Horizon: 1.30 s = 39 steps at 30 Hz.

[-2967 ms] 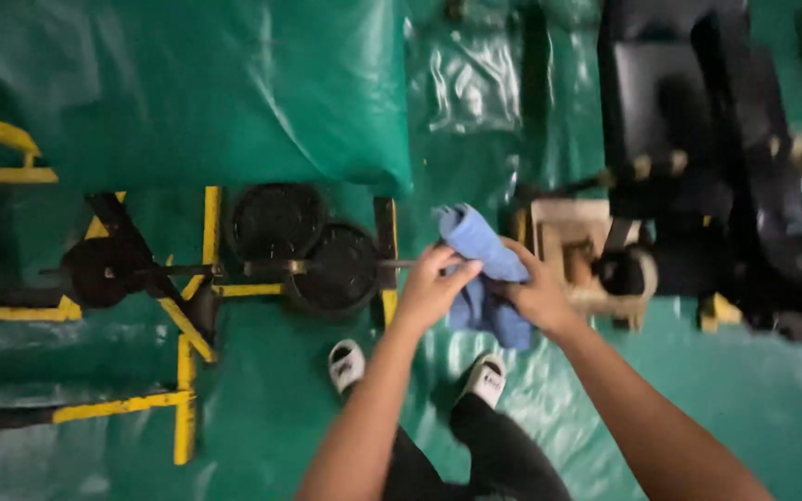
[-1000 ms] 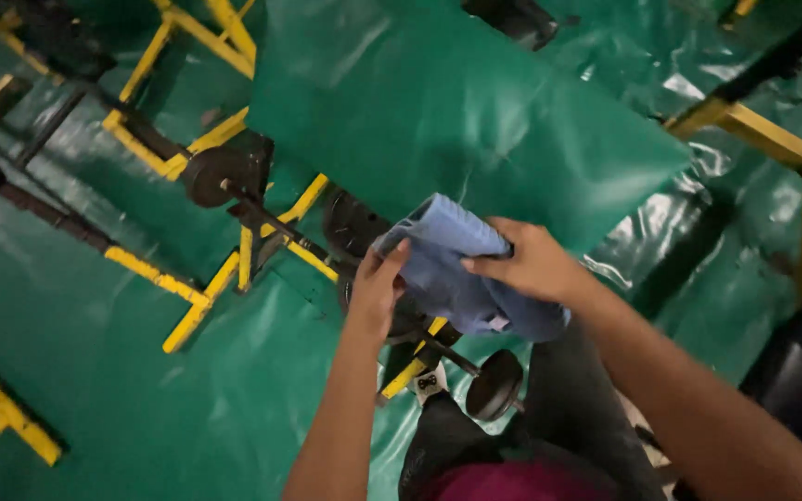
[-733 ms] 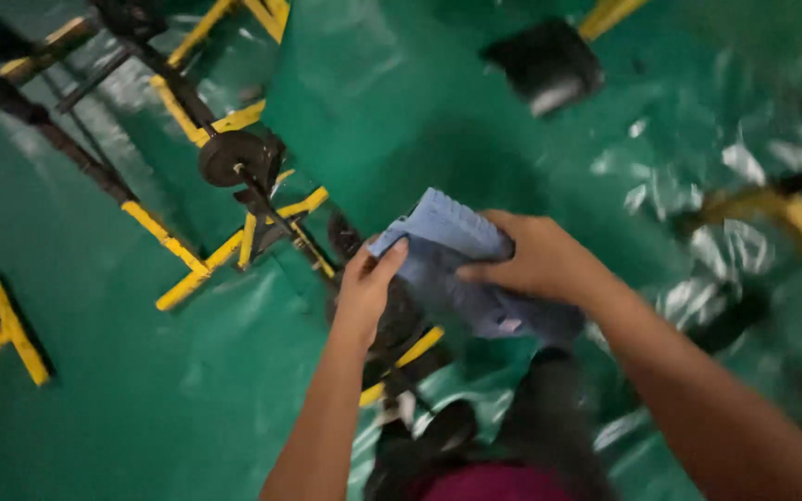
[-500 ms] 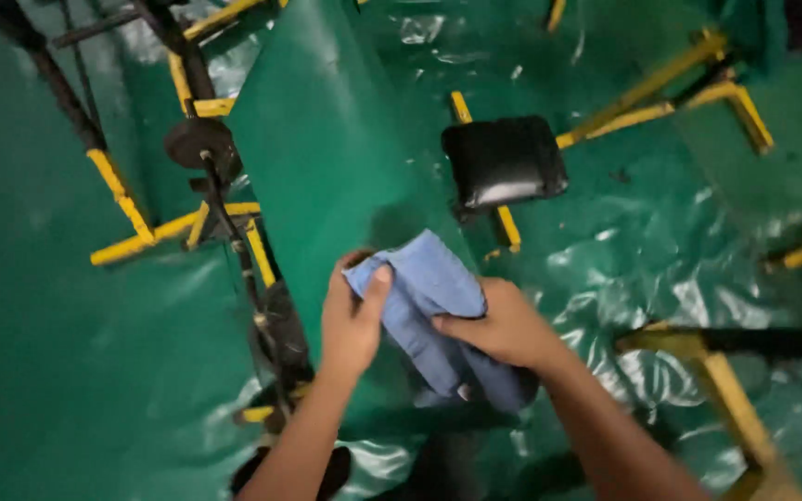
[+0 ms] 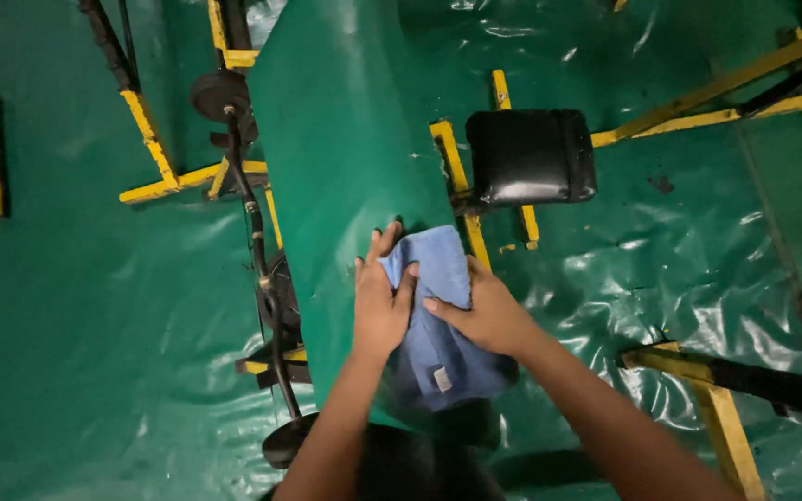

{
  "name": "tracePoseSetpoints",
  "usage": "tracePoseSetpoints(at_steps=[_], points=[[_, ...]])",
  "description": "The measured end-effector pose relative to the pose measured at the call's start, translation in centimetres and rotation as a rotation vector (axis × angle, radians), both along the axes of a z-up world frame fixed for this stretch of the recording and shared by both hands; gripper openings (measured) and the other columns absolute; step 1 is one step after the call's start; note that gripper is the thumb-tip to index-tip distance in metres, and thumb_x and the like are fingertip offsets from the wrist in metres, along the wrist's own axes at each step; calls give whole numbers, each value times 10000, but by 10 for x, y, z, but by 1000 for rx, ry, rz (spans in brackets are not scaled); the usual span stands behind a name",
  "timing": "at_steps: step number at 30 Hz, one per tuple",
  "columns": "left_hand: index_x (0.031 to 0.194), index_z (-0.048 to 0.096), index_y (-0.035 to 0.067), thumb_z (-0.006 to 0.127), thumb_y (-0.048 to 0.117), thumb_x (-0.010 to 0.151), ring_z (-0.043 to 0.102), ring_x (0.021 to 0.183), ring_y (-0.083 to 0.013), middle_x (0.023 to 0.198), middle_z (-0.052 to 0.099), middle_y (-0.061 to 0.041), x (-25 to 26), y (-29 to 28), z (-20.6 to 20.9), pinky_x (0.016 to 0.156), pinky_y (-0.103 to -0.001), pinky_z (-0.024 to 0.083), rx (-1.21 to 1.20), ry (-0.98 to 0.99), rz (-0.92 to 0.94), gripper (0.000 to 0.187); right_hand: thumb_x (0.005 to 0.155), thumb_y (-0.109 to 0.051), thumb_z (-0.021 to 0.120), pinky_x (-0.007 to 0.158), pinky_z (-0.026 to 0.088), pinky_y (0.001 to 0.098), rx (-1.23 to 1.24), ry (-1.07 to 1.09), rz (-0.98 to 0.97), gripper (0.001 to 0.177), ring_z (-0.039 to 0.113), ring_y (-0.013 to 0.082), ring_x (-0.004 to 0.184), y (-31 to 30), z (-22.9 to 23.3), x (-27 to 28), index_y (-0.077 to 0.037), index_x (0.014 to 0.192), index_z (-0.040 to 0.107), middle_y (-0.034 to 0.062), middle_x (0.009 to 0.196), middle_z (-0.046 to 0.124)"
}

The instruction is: Clean gym equipment using a blue cloth.

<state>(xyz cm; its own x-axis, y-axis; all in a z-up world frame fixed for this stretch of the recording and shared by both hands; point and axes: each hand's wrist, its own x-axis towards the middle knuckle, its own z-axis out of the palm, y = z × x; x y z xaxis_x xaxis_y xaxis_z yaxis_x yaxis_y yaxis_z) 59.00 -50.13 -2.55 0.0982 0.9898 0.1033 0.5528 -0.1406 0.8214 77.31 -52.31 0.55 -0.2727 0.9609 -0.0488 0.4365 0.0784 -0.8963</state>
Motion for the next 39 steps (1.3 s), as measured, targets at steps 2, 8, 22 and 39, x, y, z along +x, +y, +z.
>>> tracePoseSetpoints(at_steps=[2, 8, 22, 39], points=[[1544, 427, 117, 618, 225, 1002, 351, 1526, -393, 1567, 495, -145, -4, 3, -2, 1222, -614, 193, -22, -20, -5, 584, 881, -380, 733, 1048, 473, 440, -18, -74, 0, 526, 609, 387, 1217, 0, -12, 1, -138, 1343, 674, 199, 1328, 608], [1495, 522, 125, 603, 191, 1011, 443, 1488, -356, 1532, 555, -162, -20, 3, 0, 1200, -518, 294, -30, -171, -3, 495, 768, -420, 817, 1055, 423, 441, -13, -101, 14, 876, 536, 401, 1295, 4, 5, 9, -42, 1453, 426, 214, 1425, 515], [1392, 602, 47, 504, 374, 1063, 613, 1314, -304, 1392, 648, -167, -11, -40, -19, 1146, -398, 448, -94, -342, 339, 474, 836, -556, 659, 1095, 73, 825, 477, -729, 562, 690, 260, 288, 1500, 53, 5, -46, -200, 1408, 512, 0, 1598, 381], [1358, 568, -25, 390, 311, 1091, 564, 1300, -277, 1361, 625, -162, 59, -78, -31, 1132, -382, 412, 31, -625, 974, 465, 927, -158, 636, 1196, 293, 661, 768, -94, 813, 298, 630, 293, 1277, 47, -22, 60, -106, 1218, 674, 102, 1255, 687]])
